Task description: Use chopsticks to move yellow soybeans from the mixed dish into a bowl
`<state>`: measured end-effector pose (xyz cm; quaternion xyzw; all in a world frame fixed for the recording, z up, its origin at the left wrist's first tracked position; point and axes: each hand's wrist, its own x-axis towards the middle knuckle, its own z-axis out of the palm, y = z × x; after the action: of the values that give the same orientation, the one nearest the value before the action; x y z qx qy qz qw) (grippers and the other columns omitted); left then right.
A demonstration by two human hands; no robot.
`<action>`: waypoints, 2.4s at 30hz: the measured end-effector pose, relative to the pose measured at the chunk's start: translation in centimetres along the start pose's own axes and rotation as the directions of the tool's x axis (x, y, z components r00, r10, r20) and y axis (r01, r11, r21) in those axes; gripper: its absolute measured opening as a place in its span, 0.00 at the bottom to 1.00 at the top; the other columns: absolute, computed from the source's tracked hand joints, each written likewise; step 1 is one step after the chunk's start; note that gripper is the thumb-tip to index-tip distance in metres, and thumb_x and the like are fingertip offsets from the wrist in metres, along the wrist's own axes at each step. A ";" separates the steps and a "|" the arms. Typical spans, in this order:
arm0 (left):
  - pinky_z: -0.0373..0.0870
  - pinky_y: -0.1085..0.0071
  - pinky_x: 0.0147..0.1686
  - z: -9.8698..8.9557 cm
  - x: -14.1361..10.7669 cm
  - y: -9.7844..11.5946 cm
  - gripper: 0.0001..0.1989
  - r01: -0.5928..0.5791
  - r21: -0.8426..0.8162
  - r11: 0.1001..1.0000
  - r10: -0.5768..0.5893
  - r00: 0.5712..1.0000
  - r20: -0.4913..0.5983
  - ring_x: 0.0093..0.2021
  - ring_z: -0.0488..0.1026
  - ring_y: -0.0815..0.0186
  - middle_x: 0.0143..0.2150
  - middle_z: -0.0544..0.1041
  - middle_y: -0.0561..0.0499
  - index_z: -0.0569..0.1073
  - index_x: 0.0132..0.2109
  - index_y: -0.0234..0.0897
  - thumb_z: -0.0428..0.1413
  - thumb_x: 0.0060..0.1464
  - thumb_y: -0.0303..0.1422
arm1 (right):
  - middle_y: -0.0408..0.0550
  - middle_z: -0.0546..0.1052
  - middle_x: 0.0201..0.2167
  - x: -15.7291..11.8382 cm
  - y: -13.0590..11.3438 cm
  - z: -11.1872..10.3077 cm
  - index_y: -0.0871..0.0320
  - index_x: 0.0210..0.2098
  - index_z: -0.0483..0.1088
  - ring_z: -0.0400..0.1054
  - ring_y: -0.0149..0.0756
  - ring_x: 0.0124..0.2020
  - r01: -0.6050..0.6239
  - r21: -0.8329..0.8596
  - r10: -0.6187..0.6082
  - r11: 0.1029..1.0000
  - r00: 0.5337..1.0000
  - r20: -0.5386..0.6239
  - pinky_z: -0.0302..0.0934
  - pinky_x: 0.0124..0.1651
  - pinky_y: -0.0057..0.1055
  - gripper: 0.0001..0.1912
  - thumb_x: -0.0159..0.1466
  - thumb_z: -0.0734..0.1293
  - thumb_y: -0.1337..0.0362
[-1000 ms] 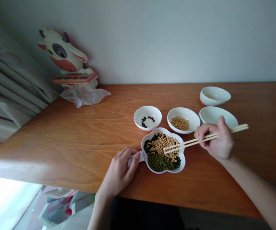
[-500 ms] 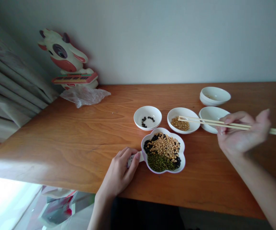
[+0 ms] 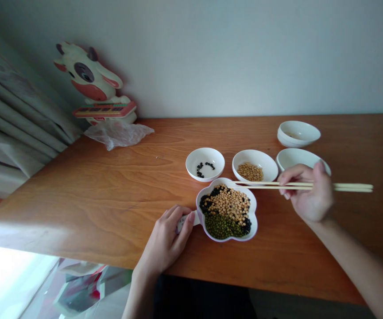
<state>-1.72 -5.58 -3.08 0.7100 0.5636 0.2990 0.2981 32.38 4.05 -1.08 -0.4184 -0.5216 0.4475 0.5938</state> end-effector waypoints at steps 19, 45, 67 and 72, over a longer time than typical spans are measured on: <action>0.68 0.67 0.44 0.0 0.0 -0.1 0.11 -0.004 0.005 1.000 0.004 1.000 0.001 0.42 0.76 0.62 0.41 0.79 0.51 0.74 0.45 0.42 0.50 0.75 0.39 | 0.46 0.71 0.20 -0.4 0.4 0.3 0.52 0.24 0.77 0.62 0.35 0.21 -0.107 -0.128 0.131 0.986 0.971 0.200 0.54 0.26 0.37 0.41 0.70 0.50 0.32; 0.66 0.67 0.47 0.0 0.1 -0.2 0.11 0.002 -0.012 1.000 -0.002 1.000 0.010 0.42 0.75 0.63 0.41 0.78 0.52 0.73 0.45 0.42 0.49 0.75 0.39 | 0.47 0.70 0.13 -0.7 1.2 0.4 0.52 0.19 0.77 0.61 0.33 0.15 -0.084 -0.143 0.085 0.986 0.996 0.002 0.49 0.19 0.36 0.38 0.73 0.54 0.38; 0.66 0.68 0.47 0.0 0.1 -0.3 0.10 -0.003 -0.014 1.000 0.004 1.000 0.006 0.42 0.75 0.64 0.41 0.77 0.53 0.73 0.46 0.43 0.50 0.75 0.39 | 0.48 0.70 0.16 0.2 -0.3 -1.2 0.55 0.21 0.78 0.63 0.32 0.17 -0.098 -0.177 0.156 0.979 0.924 0.350 0.55 0.20 0.33 0.44 0.71 0.49 0.32; 0.66 0.67 0.47 0.0 0.1 -0.2 0.11 -0.003 -0.015 1.000 0.003 1.000 0.012 0.42 0.75 0.64 0.41 0.77 0.53 0.73 0.45 0.43 0.50 0.75 0.39 | 0.47 0.70 0.14 -0.2 0.1 -1.2 0.55 0.19 0.78 0.62 0.30 0.15 -0.058 -0.159 0.099 0.986 0.958 0.268 0.51 0.18 0.33 0.41 0.74 0.51 0.38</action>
<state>-1.78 -5.45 -3.24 0.7103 0.5587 0.2993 0.3062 33.50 3.87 -1.37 -0.4159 -0.6141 0.4841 0.4642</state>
